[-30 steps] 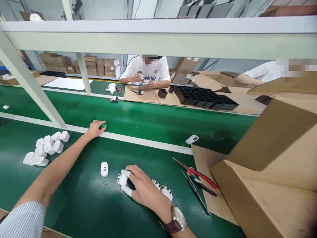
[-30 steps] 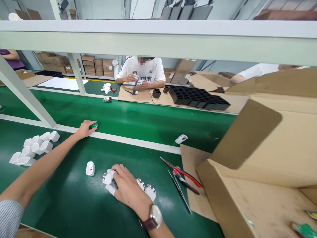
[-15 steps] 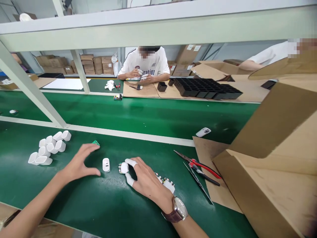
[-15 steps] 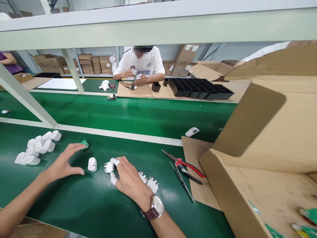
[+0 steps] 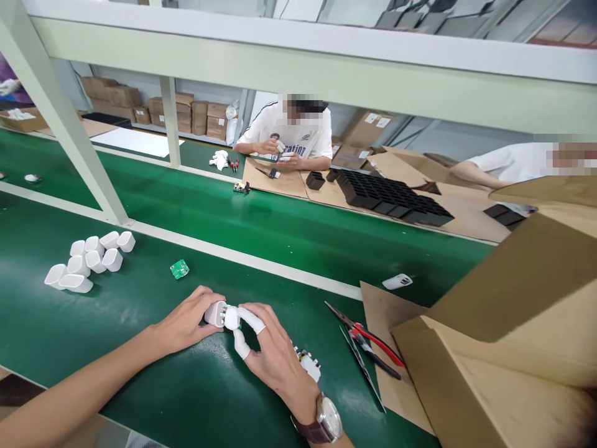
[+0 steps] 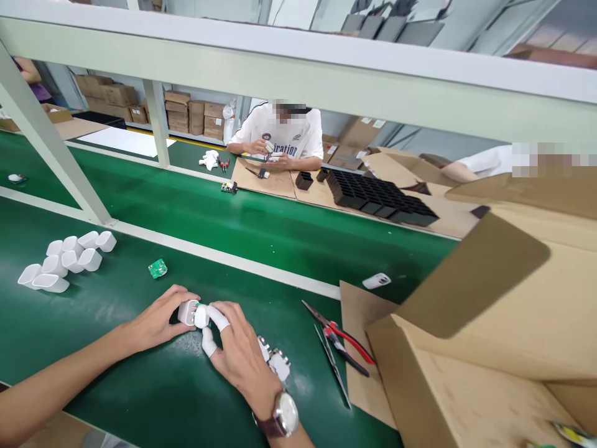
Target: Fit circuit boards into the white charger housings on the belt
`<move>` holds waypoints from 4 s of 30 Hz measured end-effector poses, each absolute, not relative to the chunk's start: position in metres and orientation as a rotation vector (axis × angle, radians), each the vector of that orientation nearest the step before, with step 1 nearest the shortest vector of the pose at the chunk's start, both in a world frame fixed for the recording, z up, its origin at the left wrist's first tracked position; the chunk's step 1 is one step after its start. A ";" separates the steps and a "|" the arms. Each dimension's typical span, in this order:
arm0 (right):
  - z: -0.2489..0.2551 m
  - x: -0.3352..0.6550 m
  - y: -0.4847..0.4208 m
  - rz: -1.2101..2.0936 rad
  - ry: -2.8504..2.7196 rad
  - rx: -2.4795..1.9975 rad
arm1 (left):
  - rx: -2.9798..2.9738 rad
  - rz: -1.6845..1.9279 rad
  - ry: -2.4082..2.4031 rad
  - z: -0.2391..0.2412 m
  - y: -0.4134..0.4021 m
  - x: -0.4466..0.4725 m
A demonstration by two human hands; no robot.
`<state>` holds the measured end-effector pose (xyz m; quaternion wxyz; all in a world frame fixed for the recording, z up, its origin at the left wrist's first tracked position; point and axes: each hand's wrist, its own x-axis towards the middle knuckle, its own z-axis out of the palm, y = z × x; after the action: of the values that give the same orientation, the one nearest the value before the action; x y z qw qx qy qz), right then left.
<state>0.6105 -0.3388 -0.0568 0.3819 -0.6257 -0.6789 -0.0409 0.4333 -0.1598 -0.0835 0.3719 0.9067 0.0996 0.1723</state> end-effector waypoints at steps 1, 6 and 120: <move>-0.057 0.610 -0.339 -0.122 -1.741 -1.600 | 2.333 0.452 0.243 -0.084 -0.160 0.433; -0.057 0.607 -0.339 -0.145 -1.806 -1.618 | 2.376 0.514 0.166 -0.083 -0.160 0.434; -0.065 0.629 -0.314 0.101 -1.801 -1.914 | 2.295 0.289 0.336 -0.078 -0.138 0.419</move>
<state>0.6287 -0.3142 -0.0648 0.2531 -0.7040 -0.6626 0.0371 0.4185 -0.1380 -0.0783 0.3915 0.9035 0.1324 0.1138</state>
